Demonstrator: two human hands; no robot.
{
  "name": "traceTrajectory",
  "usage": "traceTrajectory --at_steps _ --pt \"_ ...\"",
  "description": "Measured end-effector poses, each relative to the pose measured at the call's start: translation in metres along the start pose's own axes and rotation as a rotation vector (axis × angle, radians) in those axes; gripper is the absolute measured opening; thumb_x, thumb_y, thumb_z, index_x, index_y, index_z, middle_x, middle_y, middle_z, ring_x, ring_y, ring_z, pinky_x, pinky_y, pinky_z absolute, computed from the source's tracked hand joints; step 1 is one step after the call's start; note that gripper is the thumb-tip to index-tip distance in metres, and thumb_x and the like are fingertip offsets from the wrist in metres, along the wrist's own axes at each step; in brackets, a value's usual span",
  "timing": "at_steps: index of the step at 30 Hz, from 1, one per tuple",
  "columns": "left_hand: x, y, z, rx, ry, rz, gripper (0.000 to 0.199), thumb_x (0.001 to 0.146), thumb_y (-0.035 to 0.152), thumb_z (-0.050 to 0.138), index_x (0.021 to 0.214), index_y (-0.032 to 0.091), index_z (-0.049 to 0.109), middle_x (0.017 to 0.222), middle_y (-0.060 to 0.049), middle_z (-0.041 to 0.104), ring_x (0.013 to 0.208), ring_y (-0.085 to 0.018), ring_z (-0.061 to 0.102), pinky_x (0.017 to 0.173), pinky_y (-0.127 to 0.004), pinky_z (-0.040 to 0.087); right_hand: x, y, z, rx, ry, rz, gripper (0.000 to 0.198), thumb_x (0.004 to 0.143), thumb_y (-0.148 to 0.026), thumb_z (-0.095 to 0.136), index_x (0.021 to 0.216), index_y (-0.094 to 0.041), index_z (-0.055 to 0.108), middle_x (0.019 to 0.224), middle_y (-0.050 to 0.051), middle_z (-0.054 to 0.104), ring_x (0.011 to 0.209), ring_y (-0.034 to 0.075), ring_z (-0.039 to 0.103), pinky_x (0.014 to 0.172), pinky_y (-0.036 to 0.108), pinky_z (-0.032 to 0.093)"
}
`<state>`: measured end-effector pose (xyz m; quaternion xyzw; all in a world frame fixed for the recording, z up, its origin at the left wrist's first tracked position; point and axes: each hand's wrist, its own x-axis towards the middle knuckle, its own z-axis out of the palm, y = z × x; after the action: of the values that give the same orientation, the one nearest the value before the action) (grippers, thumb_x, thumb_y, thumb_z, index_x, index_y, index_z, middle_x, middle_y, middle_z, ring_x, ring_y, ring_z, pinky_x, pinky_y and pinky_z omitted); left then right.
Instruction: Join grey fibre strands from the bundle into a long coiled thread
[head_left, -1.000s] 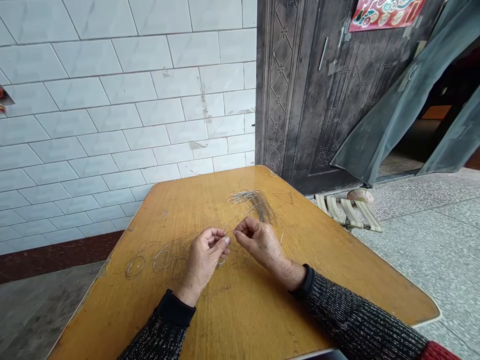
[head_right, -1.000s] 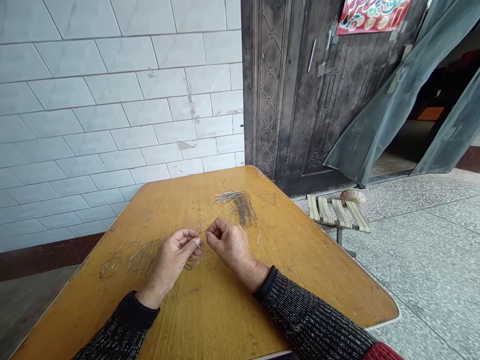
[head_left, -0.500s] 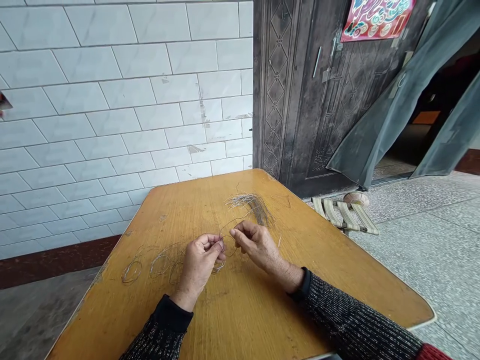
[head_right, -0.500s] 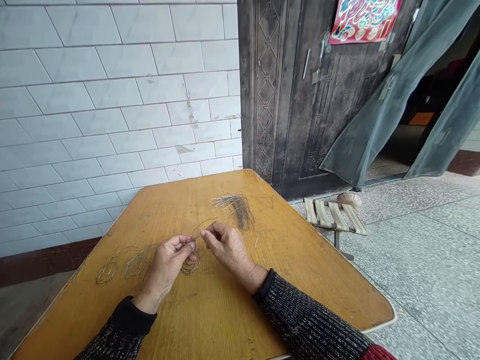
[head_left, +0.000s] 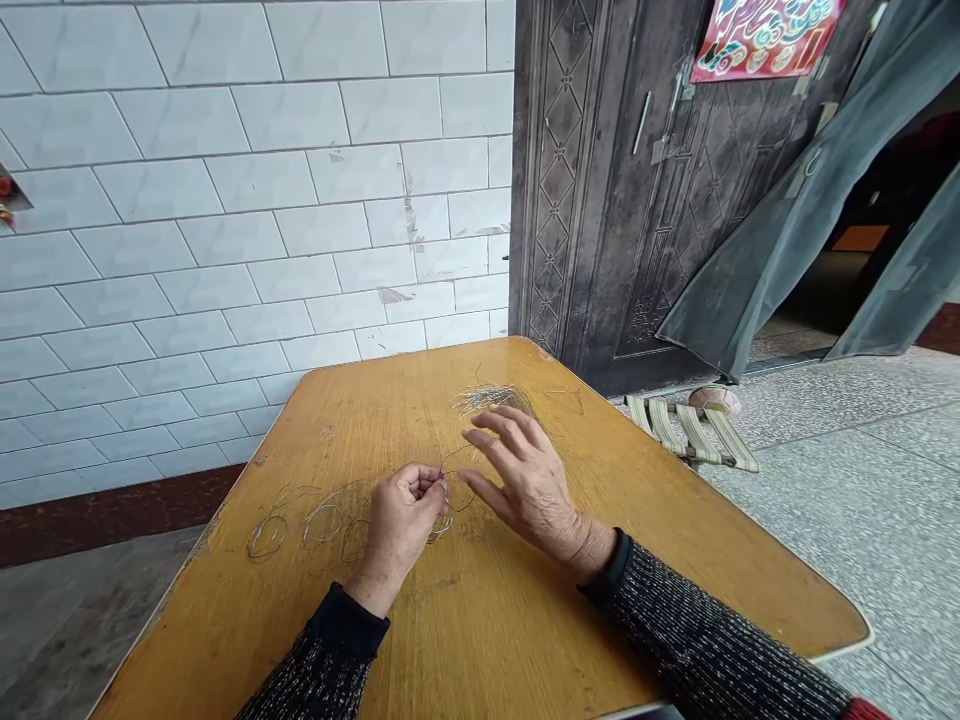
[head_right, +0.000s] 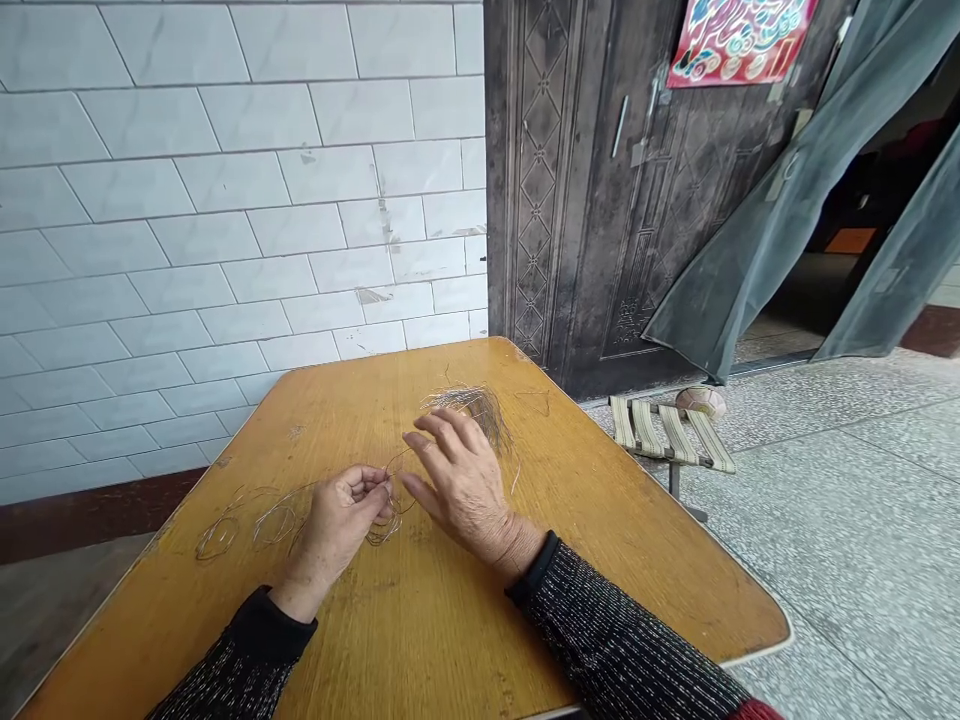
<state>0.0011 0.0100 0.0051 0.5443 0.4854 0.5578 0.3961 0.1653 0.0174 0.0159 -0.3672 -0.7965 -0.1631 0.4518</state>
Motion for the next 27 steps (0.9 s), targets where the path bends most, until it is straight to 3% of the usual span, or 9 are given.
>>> traceTrajectory --at_steps 4,9,22,27 --pt "-0.003 0.001 0.001 0.107 -0.015 0.087 0.003 0.063 0.018 0.063 0.063 0.016 0.062 0.057 -0.001 0.061 0.047 -0.012 0.056 0.046 -0.021 0.045 0.0 -0.005 0.004 -0.142 -0.114 -0.064 0.038 0.081 -0.029 0.052 0.117 -0.018 0.05 0.122 0.012 0.052 0.123 0.03 0.032 0.1 0.052 0.026" --pt "-0.005 -0.001 0.001 0.144 -0.073 0.132 0.002 0.066 0.018 0.06 0.064 0.017 0.061 0.051 0.001 0.057 0.042 -0.01 0.051 0.042 -0.02 0.039 0.001 -0.006 0.007 -0.155 -0.128 -0.033 0.04 0.078 -0.016 0.051 0.118 -0.017 0.051 0.122 0.012 0.052 0.123 0.028 0.032 0.1 0.05 0.028" --pt "-0.004 -0.002 0.003 0.131 -0.122 -0.006 0.005 0.064 0.017 0.06 0.06 0.018 0.056 0.048 0.002 0.055 0.041 -0.011 0.052 0.044 -0.021 0.04 -0.001 -0.007 0.011 -0.123 -0.094 -0.038 0.036 0.083 -0.012 0.047 0.119 -0.017 0.05 0.12 0.01 0.054 0.121 0.026 0.037 0.098 0.046 0.032" --pt "-0.001 0.0 -0.001 0.02 -0.052 -0.064 0.007 0.065 0.02 0.061 0.064 0.016 0.056 0.055 0.0 0.059 0.045 -0.011 0.055 0.044 -0.021 0.044 0.002 -0.006 -0.001 0.045 0.033 -0.03 0.027 0.082 -0.022 0.051 0.109 -0.018 0.055 0.108 0.01 0.059 0.111 0.024 0.046 0.094 0.043 0.036"
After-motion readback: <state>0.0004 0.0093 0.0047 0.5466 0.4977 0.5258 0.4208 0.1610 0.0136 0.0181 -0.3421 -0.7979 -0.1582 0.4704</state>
